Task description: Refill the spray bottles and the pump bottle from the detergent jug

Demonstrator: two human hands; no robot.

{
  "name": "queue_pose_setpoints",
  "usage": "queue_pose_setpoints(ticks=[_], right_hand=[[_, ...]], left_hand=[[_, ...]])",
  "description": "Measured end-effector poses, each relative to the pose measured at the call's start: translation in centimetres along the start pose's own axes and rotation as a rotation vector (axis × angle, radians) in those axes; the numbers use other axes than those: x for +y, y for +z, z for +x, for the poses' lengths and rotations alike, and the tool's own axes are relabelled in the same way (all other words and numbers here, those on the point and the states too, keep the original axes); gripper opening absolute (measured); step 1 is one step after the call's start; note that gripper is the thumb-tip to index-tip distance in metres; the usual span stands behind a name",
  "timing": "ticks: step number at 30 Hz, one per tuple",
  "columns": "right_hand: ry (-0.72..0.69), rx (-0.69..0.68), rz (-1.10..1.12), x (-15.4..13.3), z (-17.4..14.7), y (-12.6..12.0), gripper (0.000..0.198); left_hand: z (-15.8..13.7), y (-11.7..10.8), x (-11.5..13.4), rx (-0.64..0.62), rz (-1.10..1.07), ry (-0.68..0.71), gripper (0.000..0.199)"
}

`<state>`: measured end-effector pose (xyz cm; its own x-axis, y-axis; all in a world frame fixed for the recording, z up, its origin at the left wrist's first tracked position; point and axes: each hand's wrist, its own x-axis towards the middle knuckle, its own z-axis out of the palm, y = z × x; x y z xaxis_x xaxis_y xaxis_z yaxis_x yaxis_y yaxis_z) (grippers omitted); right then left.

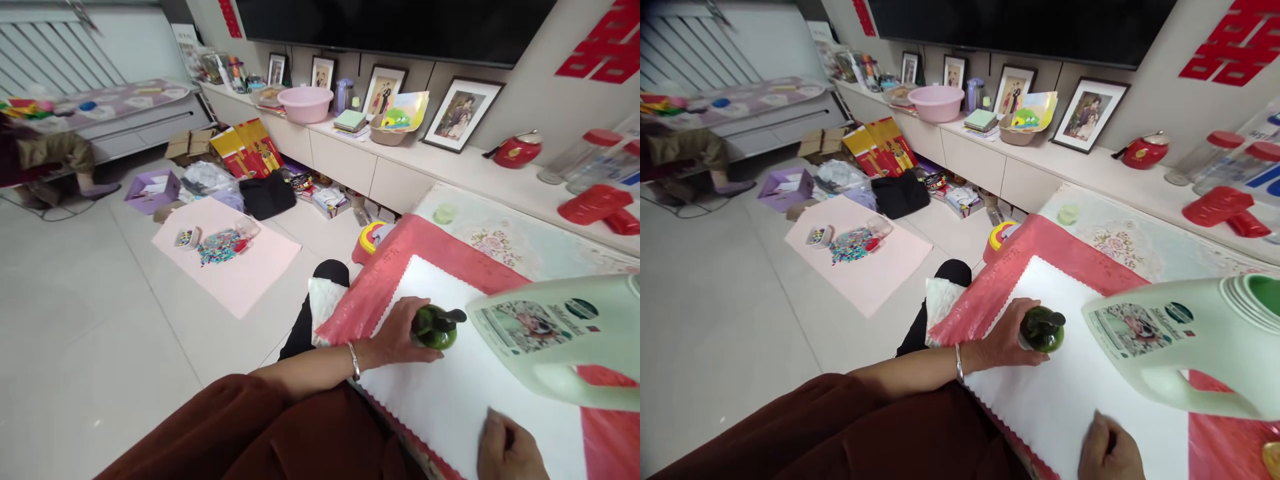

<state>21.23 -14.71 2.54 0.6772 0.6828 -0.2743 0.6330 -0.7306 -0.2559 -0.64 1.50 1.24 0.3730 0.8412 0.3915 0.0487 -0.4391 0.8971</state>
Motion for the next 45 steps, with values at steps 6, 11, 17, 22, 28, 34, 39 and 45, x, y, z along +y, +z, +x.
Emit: queue_pose_setpoints(ticks=[6,11,17,22,28,34,39,45], right_hand=[[0.026,0.078,0.114,-1.6,-1.5,-0.1,0.057],[-0.03,0.097,0.272,-2.2,-1.6,-0.7,0.056],[-0.327,0.175,0.526,-8.5,-2.1,-1.8,0.065],[-0.584,0.318,0.57,-13.6,-0.9,-1.6,0.055],[-0.571,0.344,0.575,-14.3,0.4,-0.7,0.049],[-0.555,0.341,0.624,-15.0,0.1,0.1,0.041],[-0.591,0.264,0.665,-14.8,0.8,-0.3,0.041],[-0.721,0.147,0.739,-15.0,0.3,-1.9,0.039]], left_hand=[[-0.1,0.1,-0.8,-0.02,-0.061,0.006,0.104],[-0.4,0.4,-1.4,-0.048,-0.024,-0.07,0.111],[-0.3,1.0,-1.5,-0.054,0.105,-0.107,0.114],[-0.4,1.3,-1.4,0.022,0.176,-0.017,0.098],[-1.1,1.9,-2.7,0.088,0.222,-0.002,0.098],[-1.4,2.0,-2.9,0.121,0.261,0.022,0.096],[-1.3,1.8,-2.6,0.148,0.273,0.021,0.088],[-1.0,1.8,-2.5,0.163,0.3,0.056,0.084]])
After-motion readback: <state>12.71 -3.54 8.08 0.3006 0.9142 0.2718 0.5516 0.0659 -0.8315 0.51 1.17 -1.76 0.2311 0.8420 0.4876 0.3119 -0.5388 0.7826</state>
